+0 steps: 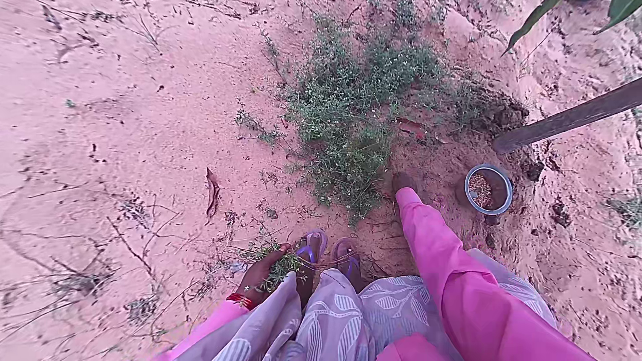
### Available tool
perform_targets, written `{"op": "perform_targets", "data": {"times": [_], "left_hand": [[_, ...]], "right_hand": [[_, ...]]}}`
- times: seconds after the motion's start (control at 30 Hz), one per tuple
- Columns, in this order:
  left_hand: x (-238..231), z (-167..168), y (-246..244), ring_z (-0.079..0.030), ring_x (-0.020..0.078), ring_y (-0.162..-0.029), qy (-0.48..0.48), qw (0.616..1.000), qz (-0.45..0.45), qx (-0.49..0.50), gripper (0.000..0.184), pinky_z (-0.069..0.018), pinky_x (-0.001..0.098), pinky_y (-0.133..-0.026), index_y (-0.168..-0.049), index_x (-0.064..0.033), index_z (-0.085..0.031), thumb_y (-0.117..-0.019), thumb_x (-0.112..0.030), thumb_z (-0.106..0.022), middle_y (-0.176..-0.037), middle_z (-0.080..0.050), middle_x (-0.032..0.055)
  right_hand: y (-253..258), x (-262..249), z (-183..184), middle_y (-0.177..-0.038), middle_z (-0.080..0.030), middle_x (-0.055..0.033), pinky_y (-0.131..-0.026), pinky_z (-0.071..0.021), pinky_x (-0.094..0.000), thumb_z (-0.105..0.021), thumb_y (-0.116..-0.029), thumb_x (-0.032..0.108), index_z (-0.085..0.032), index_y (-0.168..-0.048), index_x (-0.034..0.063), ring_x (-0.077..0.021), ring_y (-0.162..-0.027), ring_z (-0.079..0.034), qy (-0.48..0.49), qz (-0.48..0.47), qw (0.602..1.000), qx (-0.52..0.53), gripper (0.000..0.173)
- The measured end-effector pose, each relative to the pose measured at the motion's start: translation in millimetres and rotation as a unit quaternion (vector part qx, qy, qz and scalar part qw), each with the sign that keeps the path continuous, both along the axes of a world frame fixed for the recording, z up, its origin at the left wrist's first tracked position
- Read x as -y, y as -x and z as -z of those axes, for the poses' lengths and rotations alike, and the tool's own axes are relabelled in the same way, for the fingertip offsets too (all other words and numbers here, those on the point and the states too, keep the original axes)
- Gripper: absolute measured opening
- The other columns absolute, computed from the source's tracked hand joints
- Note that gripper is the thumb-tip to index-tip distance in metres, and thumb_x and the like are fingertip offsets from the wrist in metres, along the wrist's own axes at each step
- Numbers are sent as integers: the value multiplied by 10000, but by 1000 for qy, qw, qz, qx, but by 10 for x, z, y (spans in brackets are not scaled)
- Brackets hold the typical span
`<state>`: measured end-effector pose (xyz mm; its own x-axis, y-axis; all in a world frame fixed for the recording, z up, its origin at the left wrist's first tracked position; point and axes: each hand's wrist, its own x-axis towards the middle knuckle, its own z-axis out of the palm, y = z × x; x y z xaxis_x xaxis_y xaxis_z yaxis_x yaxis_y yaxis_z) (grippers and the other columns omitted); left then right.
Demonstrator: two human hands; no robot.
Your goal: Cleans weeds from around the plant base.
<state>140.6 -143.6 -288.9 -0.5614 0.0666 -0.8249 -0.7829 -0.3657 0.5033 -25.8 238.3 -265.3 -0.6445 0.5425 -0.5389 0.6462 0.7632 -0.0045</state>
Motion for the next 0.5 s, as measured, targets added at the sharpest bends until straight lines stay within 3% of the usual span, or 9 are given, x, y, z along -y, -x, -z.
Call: {"op": "perform_targets", "data": {"times": [0.07,0.17,0.23,0.3,0.4,0.5], "left_hand": [[-28,-112,18,-672,72,-770,15,1000,-3,1,205,-564,243,-708,-1158,-27,-633,-1067,-152,-498,-903,-693,31],[-209,-652,73,-624,-16,-655,82,997,-5,-2,189,-520,151,-618,-1044,-52,-613,-1077,-95,-432,-763,-646,-46],[-292,-779,97,-602,-33,-641,85,996,6,-9,193,-503,133,-607,-1041,-47,-595,-1083,-84,-410,-752,-618,-56],[-318,-789,107,-606,-22,-654,89,996,18,-17,195,-508,146,-615,-1058,-49,-602,-1084,-104,-417,-772,-624,-50],[-269,-705,105,-638,-1,-682,81,996,15,-37,164,-532,169,-635,-1053,-59,-615,-1070,-106,-459,-786,-654,-45],[-89,-312,-3,-694,93,-798,21,998,-8,-58,207,-577,255,-718,-1169,28,-622,-1055,-90,-495,-915,-708,65]], "right_hand": [[-261,94,25,-1364,-640,-241,-1053,-459,-622,-422,-1104,290,-599,-1401,62,-423,-1298,-596,17,-22,1000,-8,415],[-583,275,-135,-1344,-639,-275,-1092,-418,-610,-356,-1136,310,-576,-1424,24,-441,-1298,-583,75,-52,994,-53,462],[-601,224,-189,-1302,-654,-290,-1072,-434,-621,-379,-1128,241,-572,-1413,-3,-453,-1263,-606,92,-14,983,-155,422],[-408,1,-186,-1370,-616,-287,-1122,-402,-587,-370,-1114,185,-525,-1456,-24,-424,-1320,-571,107,76,955,-266,430],[-31,-465,-204,-1423,-577,-235,-1126,-415,-513,-405,-1113,173,-589,-1408,50,-363,-1339,-543,93,225,899,-364,369],[254,-801,-217,-1593,-380,-254,-1160,-387,-526,-535,-1014,78,-530,-1479,81,-397,-1463,-406,23,212,931,-298,465]]}}
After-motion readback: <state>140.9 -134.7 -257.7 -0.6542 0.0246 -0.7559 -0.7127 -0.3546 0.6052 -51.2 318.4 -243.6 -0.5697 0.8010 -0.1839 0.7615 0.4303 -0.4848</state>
